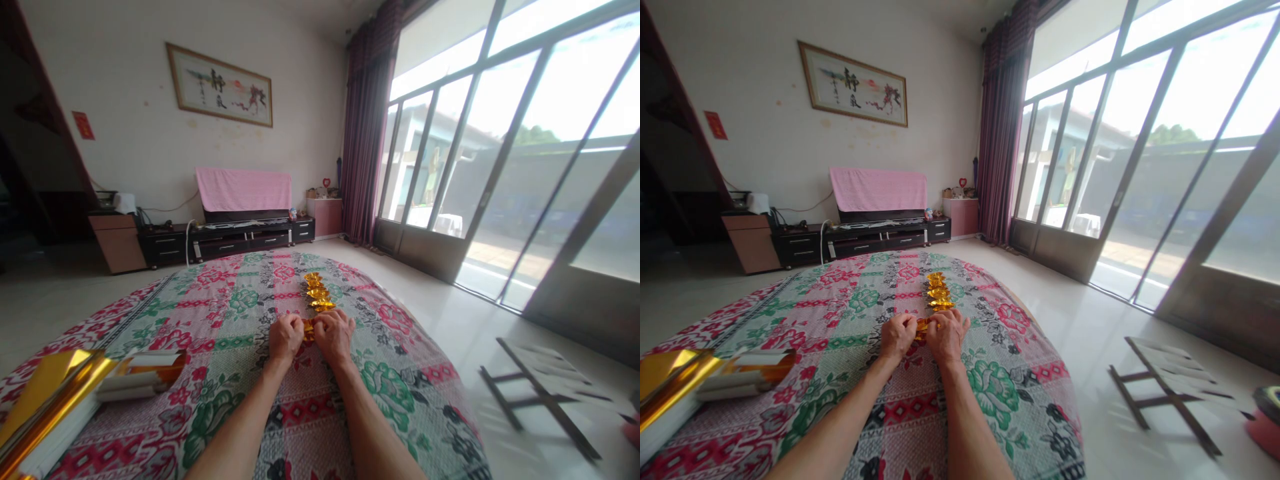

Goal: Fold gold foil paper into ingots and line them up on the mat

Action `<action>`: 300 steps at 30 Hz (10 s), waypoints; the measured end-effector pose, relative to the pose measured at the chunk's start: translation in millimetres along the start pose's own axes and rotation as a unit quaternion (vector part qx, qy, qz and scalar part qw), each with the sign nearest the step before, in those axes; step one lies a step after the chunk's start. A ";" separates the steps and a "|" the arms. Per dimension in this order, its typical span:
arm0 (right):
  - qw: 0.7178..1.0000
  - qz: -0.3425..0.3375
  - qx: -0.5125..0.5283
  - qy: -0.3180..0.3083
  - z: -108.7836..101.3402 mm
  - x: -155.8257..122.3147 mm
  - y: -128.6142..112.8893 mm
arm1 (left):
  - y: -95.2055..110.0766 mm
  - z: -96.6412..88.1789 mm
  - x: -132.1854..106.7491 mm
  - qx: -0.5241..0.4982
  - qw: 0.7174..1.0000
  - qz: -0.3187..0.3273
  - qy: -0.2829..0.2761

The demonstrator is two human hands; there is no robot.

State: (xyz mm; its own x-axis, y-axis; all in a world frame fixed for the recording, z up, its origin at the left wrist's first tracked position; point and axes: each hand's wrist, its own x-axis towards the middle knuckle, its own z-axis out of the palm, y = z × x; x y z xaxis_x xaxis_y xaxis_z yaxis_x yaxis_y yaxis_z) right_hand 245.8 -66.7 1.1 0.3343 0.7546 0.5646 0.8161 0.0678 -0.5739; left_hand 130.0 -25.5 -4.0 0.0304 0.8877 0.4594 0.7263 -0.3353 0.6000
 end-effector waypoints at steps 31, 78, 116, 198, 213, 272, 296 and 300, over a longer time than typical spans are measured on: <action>0.971 0.009 0.185 -0.150 84.6 -30.7 -114.0 | -89.2 -77.9 -3.1 0.016 0.989 -0.129 0.067; 0.925 -0.220 0.153 -0.269 125.2 -56.7 -172.7 | -119.6 -149.2 9.5 -0.389 0.848 -0.275 0.233; 0.857 0.154 0.482 -0.099 116.1 -0.8 -133.4 | -100.8 -108.8 4.9 -0.373 0.898 -0.225 0.065; 0.849 0.076 0.494 -0.173 105.3 -8.0 -95.9 | -103.0 -94.6 2.2 -0.453 0.870 -0.188 0.055; 0.846 0.065 0.501 -0.172 100.8 -8.0 -98.1 | -100.4 -99.8 3.1 -0.471 0.858 -0.206 0.020; 0.833 0.100 0.520 -0.160 96.6 -7.7 -100.4 | -107.5 -88.7 3.6 -0.494 0.847 -0.183 0.074; 0.869 0.089 0.463 -0.148 86.8 -7.0 -101.0 | -109.9 -86.7 4.0 -0.489 0.848 -0.188 0.079; 0.879 0.078 0.448 -0.139 86.1 -6.9 -100.4 | -108.8 -87.7 3.7 -0.486 0.849 -0.191 0.080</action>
State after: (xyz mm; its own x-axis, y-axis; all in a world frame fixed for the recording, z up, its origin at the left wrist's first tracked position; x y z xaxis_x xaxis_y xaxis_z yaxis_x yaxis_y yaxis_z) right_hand 120.9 -22.5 3.7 0.1794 0.9227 0.3414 0.0289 0.3419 -0.9393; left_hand -9.1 -13.4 -10.2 -0.2294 0.9623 0.1460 -0.2491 -0.2031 0.9470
